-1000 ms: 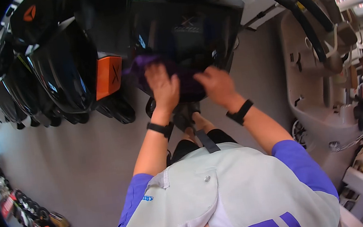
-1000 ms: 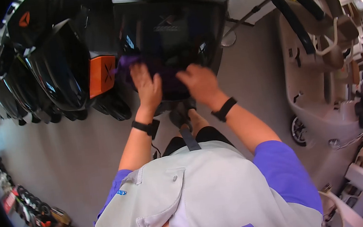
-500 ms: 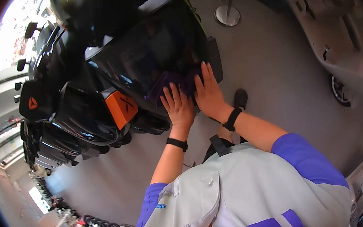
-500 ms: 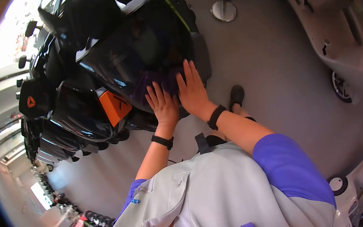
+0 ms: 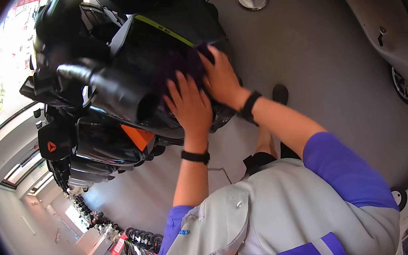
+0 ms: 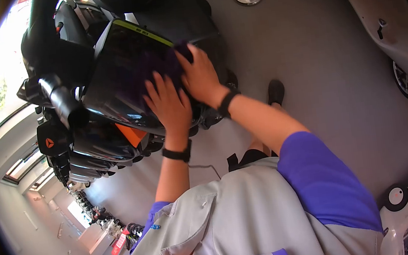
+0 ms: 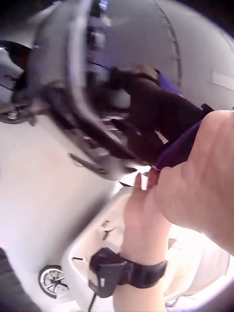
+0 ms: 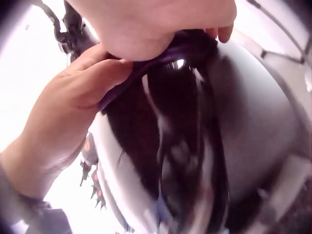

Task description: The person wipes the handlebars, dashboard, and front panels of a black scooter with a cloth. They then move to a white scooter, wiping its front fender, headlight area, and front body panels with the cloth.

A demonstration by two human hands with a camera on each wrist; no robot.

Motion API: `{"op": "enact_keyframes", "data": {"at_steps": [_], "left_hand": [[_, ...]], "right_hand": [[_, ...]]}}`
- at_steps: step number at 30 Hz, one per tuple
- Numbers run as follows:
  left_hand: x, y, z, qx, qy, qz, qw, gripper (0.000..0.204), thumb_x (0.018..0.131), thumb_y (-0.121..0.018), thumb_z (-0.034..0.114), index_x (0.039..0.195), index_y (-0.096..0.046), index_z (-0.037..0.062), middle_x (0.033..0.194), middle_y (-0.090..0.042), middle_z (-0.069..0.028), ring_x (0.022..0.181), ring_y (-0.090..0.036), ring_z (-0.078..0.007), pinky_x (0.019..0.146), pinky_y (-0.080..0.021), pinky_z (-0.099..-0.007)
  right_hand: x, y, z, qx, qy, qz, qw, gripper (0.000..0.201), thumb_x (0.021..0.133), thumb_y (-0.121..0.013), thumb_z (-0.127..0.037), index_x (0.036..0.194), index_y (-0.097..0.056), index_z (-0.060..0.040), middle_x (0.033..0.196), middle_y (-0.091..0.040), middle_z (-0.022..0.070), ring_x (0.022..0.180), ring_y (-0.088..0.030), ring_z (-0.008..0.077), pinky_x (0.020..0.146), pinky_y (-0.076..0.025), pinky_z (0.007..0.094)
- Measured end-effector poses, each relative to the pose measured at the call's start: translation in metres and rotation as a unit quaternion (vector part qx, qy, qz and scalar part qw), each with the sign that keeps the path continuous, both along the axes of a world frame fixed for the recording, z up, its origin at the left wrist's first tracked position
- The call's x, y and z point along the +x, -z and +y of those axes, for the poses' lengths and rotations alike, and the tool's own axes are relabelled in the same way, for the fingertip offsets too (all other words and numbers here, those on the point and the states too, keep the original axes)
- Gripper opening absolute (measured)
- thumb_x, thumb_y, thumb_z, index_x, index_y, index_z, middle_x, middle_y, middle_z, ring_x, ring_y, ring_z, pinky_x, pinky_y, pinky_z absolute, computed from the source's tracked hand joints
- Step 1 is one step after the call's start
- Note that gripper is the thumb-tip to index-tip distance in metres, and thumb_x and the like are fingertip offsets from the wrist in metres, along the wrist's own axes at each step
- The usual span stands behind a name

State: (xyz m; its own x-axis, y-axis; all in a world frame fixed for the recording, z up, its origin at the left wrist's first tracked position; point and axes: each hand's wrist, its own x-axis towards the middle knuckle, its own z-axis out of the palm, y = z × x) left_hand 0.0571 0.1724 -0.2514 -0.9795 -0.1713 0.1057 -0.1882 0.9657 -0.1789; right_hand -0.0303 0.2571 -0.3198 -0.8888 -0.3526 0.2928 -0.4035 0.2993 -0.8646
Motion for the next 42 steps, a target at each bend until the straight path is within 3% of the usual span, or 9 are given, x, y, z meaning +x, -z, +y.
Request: {"op": "enact_keyframes", "data": {"at_steps": [6, 16, 20, 25, 28, 30, 34, 39, 42], "left_hand": [[0.112, 0.064, 0.030, 0.083, -0.007, -0.084, 0.993, 0.053, 0.084, -0.060, 0.019, 0.132, -0.052, -0.0016, 0.156, -0.038, -0.0189, 0.142, -0.036, -0.0404, 0.105, -0.032, -0.0536], [-0.022, 0.035, 0.044, -0.054, 0.009, -0.112, 0.992, 0.057, 0.084, -0.063, 0.020, 0.133, -0.047, -0.0046, 0.153, -0.036, -0.0262, 0.142, -0.035, -0.0396, 0.110, -0.029, -0.0572], [-0.013, 0.067, 0.044, 0.023, 0.029, -0.132, 0.991, 0.059, 0.086, -0.062, 0.019, 0.137, -0.045, -0.0058, 0.150, -0.040, -0.0268, 0.140, -0.038, -0.0404, 0.112, -0.029, -0.0539], [-0.010, 0.058, 0.056, 0.061, 0.026, -0.148, 0.987, 0.059, 0.083, -0.060, 0.012, 0.137, -0.047, -0.0066, 0.148, -0.044, -0.0256, 0.140, -0.040, -0.0360, 0.117, -0.027, -0.0454], [-0.052, 0.061, 0.045, 0.061, 0.051, -0.128, 0.989, 0.060, 0.084, -0.060, 0.014, 0.138, -0.047, -0.0063, 0.149, -0.042, -0.0258, 0.141, -0.038, -0.0390, 0.114, -0.029, -0.0494], [-0.088, 0.074, 0.046, 0.039, 0.059, -0.113, 0.991, 0.060, 0.084, -0.059, 0.014, 0.140, -0.048, -0.0046, 0.150, -0.042, -0.0245, 0.142, -0.037, -0.0373, 0.113, -0.030, -0.0510], [-0.068, 0.084, 0.054, -0.031, 0.102, -0.143, 0.984, 0.062, 0.082, -0.059, 0.013, 0.141, -0.047, -0.0036, 0.150, -0.042, -0.0234, 0.142, -0.037, -0.0346, 0.114, -0.027, -0.0531], [-0.006, 0.048, 0.042, 0.024, 0.077, -0.159, 0.984, 0.067, 0.081, -0.060, 0.014, 0.143, -0.042, -0.0051, 0.151, -0.041, -0.0231, 0.145, -0.035, -0.0339, 0.116, -0.022, -0.0561], [-0.014, -0.008, 0.031, -0.019, 0.068, -0.112, 0.991, 0.068, 0.081, -0.061, 0.013, 0.143, -0.041, -0.0057, 0.150, -0.042, -0.0231, 0.145, -0.035, -0.0331, 0.118, -0.020, -0.0554]], "right_hand": [[0.104, 0.036, 0.047, 0.072, -0.083, -0.125, 0.986, 0.065, 0.079, -0.060, -0.002, 0.142, -0.047, -0.0074, 0.137, -0.041, 0.0271, 0.125, -0.044, 0.0452, 0.108, -0.035, 0.0516], [-0.024, 0.050, 0.019, -0.008, 0.024, -0.013, 1.000, 0.045, 0.081, -0.063, -0.008, 0.126, -0.055, -0.0038, 0.135, -0.046, 0.0260, 0.123, -0.048, 0.0445, 0.103, -0.042, 0.0507], [-0.006, 0.076, 0.046, 0.026, 0.026, -0.088, 0.995, 0.043, 0.078, -0.061, 0.000, 0.121, -0.055, 0.0015, 0.138, -0.044, 0.0304, 0.126, -0.046, 0.0484, 0.107, -0.041, 0.0510], [0.026, 0.083, 0.045, -0.059, -0.055, -0.220, 0.972, 0.068, 0.079, -0.051, 0.005, 0.146, -0.038, 0.0036, 0.153, -0.027, 0.0348, 0.139, -0.033, 0.0512, 0.114, -0.035, 0.0480], [-0.026, 0.107, 0.018, -0.042, 0.000, -0.220, 0.974, 0.057, 0.085, -0.052, -0.001, 0.141, -0.044, 0.0029, 0.147, -0.043, 0.0296, 0.132, -0.048, 0.0426, 0.108, -0.042, 0.0418], [-0.069, 0.129, 0.012, -0.152, -0.059, -0.361, 0.918, 0.047, 0.087, -0.052, -0.009, 0.132, -0.053, 0.0044, 0.137, -0.051, 0.0320, 0.127, -0.050, 0.0436, 0.107, -0.042, 0.0417], [-0.055, 0.153, 0.018, -0.145, -0.076, -0.445, 0.881, 0.041, 0.090, -0.053, -0.015, 0.128, -0.056, 0.0013, 0.128, -0.058, 0.0267, 0.119, -0.057, 0.0425, 0.101, -0.045, 0.0418], [0.007, 0.073, 0.040, -0.180, -0.077, -0.326, 0.925, 0.066, 0.078, -0.053, -0.001, 0.143, -0.044, 0.0017, 0.153, -0.036, 0.0242, 0.146, -0.027, 0.0402, 0.121, -0.021, 0.0387], [-0.019, 0.031, 0.013, -0.233, -0.107, -0.245, 0.935, 0.065, 0.078, -0.052, 0.000, 0.143, -0.044, 0.0014, 0.149, -0.040, 0.0240, 0.144, -0.032, 0.0394, 0.120, -0.023, 0.0382]]}}
